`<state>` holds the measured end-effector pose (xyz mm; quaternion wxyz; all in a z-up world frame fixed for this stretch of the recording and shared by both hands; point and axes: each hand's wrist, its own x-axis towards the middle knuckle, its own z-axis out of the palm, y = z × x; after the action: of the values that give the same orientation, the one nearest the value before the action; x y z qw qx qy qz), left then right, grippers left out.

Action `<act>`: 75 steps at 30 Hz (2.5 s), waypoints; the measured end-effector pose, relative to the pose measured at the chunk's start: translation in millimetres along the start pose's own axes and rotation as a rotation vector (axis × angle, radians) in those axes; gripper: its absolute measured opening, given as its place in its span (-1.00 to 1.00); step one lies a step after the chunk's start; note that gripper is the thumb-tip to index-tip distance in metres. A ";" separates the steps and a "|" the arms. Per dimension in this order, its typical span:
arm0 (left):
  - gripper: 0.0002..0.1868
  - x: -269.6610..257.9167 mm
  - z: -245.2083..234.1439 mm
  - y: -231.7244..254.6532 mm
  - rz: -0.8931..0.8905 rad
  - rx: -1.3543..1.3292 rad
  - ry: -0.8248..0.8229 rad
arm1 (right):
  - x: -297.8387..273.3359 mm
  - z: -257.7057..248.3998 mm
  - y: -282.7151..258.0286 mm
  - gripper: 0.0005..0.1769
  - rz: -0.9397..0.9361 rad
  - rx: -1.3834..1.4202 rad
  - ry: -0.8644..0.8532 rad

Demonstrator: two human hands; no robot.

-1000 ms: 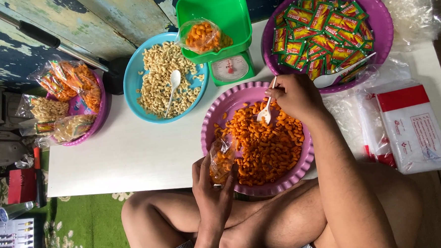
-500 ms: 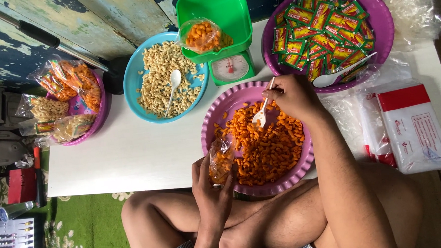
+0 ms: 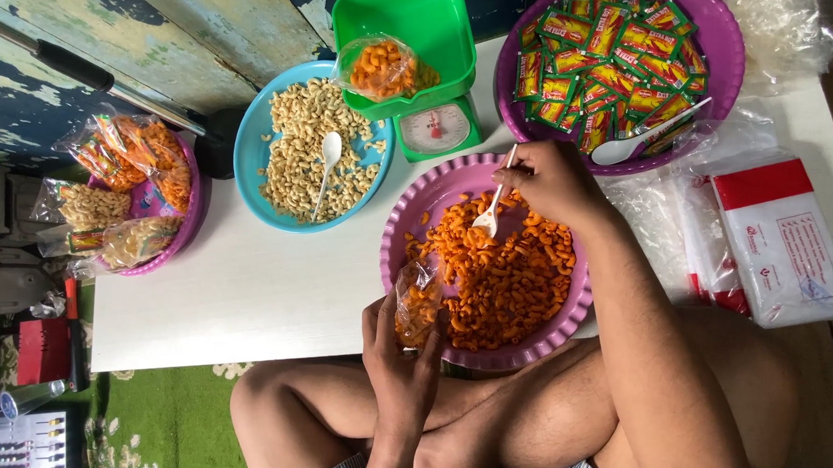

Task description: A person sitting on the floor is using a plastic spoon to fill small plastic bags with orange snacks from a purple bowl, with other snacks and a scale nearby.

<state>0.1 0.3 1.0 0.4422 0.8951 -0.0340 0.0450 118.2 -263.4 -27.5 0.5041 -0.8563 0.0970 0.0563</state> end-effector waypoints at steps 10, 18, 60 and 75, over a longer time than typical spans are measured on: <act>-0.36 0.4 -0.6 -0.1 -0.018 -0.018 -0.006 | 6.7 3.0 17.0 -0.82 -0.050 0.225 0.004; -0.38 -0.1 0.1 -2.6 -0.006 -0.017 -0.003 | -6.8 -7.5 0.5 -0.93 0.050 0.578 0.027; -0.34 -2.3 6.0 -0.1 0.005 0.003 -0.011 | -83.8 -23.5 -84.6 -0.88 -0.512 0.312 0.135; -0.41 -4.9 3.8 21.4 0.003 -0.445 0.004 | -92.6 -30.9 -90.0 -0.90 -0.963 0.496 -0.151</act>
<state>-6.7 -15.5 15.0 0.6287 0.7754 -0.0437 0.0391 47.9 -237.8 82.2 0.6653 -0.6530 -0.3320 -0.1442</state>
